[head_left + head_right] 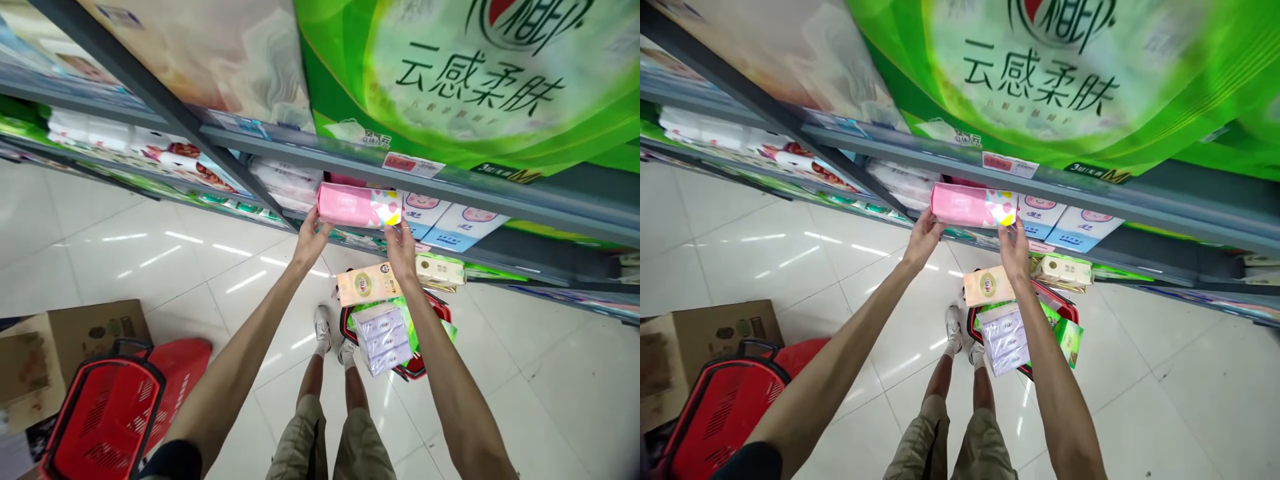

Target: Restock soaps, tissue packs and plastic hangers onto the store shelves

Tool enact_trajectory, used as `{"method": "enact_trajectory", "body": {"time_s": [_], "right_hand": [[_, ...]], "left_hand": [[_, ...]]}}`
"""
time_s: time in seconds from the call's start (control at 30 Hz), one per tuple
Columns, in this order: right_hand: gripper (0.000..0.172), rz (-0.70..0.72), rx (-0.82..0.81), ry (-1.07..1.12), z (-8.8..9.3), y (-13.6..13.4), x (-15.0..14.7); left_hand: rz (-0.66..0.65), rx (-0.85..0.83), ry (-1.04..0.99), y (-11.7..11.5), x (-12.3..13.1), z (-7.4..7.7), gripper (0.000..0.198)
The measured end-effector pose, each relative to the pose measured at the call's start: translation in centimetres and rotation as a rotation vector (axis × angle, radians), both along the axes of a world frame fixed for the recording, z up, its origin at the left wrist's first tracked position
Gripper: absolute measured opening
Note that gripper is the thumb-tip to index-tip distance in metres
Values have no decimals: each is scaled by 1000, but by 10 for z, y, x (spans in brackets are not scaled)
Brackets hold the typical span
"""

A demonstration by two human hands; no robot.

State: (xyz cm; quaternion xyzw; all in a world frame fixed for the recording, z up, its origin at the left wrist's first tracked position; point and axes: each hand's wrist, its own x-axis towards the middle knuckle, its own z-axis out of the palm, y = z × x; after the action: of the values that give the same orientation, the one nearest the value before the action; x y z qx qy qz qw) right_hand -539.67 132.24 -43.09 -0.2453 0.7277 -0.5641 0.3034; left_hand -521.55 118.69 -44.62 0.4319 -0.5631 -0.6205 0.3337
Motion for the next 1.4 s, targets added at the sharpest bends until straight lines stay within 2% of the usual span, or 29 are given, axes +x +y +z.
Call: {"method": "enact_trajectory", "body": {"time_s": [0.17,0.3,0.5,0.73,0.93,1.07,1.2,1.3,1.4], "right_hand": [[64,8,-16,-2,2,-17,-8],[66,52,-24,-8,-8,-23,-12],[73,57,-15,-11,-34,-29,-11],[78,5,-19,-58,-58,-36,-8],[74,-8,-60,-61,-63,-46,-15],[77,-8,-74,-5,-67,-53,-13],[82,-10,-47,84,-72,-58,-12],[86,-13,-7,129,-72,-50,-5],[78,-64,39,159,-65,-14,22]], "left_hand": [[27,9,41,-15,-13,-9,63],[13,-3,48,-20,-17,-15,57],[49,88,-191,-24,-17,-18,57],[84,146,-105,-20,-31,-30,77],[86,174,-20,-21,-37,-38,81],[77,176,-2,-20,-40,-39,80],[93,193,56,-19,-47,-44,90],[83,154,98,-14,-48,-50,96],[93,137,88,1,-32,-55,85]]}}
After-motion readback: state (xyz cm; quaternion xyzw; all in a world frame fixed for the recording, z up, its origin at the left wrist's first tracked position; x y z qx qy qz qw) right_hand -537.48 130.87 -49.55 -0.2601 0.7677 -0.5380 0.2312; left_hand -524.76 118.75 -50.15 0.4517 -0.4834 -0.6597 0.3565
